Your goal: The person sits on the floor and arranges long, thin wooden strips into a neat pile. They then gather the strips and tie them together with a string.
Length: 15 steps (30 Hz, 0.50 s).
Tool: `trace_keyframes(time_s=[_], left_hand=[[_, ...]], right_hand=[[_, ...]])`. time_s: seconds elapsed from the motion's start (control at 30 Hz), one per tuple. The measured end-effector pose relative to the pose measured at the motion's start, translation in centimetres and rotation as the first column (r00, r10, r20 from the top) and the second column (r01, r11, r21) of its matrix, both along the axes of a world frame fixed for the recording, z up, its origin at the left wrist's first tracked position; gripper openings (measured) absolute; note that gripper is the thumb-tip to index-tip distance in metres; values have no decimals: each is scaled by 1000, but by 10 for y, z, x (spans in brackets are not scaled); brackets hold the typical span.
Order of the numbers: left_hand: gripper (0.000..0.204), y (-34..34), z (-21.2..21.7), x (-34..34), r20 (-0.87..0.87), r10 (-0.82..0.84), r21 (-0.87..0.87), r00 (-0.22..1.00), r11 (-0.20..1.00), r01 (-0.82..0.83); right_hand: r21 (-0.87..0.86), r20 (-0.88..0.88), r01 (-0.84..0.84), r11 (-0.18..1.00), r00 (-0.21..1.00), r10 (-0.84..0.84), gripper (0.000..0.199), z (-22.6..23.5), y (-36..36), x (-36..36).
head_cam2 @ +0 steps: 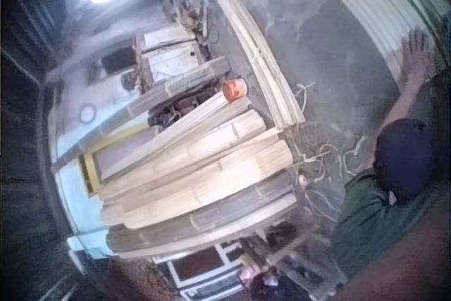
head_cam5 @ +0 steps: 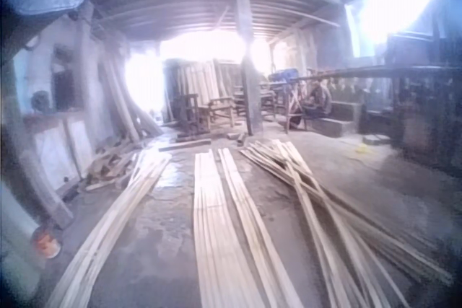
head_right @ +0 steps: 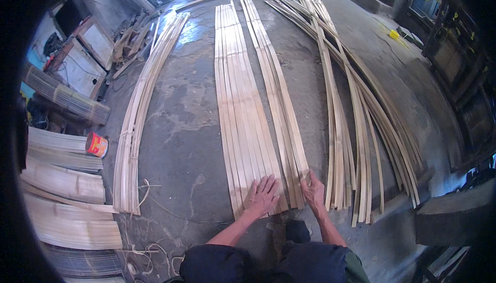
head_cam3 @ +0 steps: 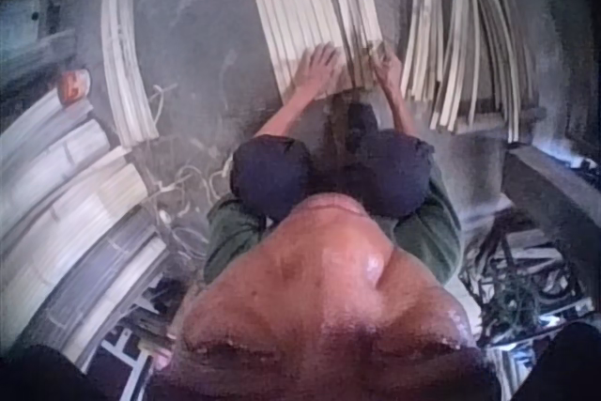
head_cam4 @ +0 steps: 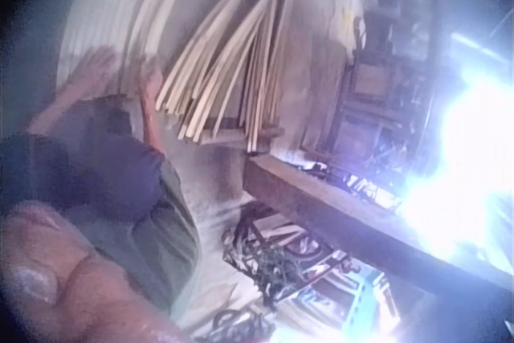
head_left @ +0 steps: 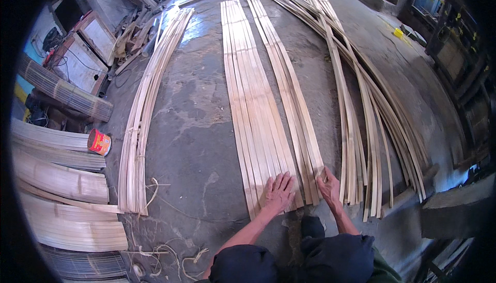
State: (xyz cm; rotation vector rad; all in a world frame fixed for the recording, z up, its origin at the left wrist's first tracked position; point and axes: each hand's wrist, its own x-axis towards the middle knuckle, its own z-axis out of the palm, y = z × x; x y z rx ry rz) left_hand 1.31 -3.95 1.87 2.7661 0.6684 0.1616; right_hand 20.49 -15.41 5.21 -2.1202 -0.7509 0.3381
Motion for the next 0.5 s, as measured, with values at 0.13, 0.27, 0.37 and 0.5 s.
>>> trace_keyframes(time_s=[0.13, 0.27, 0.37, 0.5], left_hand=[[61, 2, -7, -5, -24, 10, -7, 1000, 1000, -10], [59, 0, -4, -1, 9, -2, -27, 1000, 1000, 3], [57, -2, -3, 0, 25, 2, -28, 1000, 1000, -2], [54, 0, 2, 1, 3, 0, -22, 1000, 1000, 0]], right_hand=[[216, -32, 22, 976, 999, -15, 43, 28, 11, -26], [284, -52, -3, 959, 998, 19, 42, 14, 6, -43], [158, -383, 66, 985, 924, -1, 46, -10, 10, -60], [122, -303, -115, 986, 942, 147, 51, -27, 22, -69]])
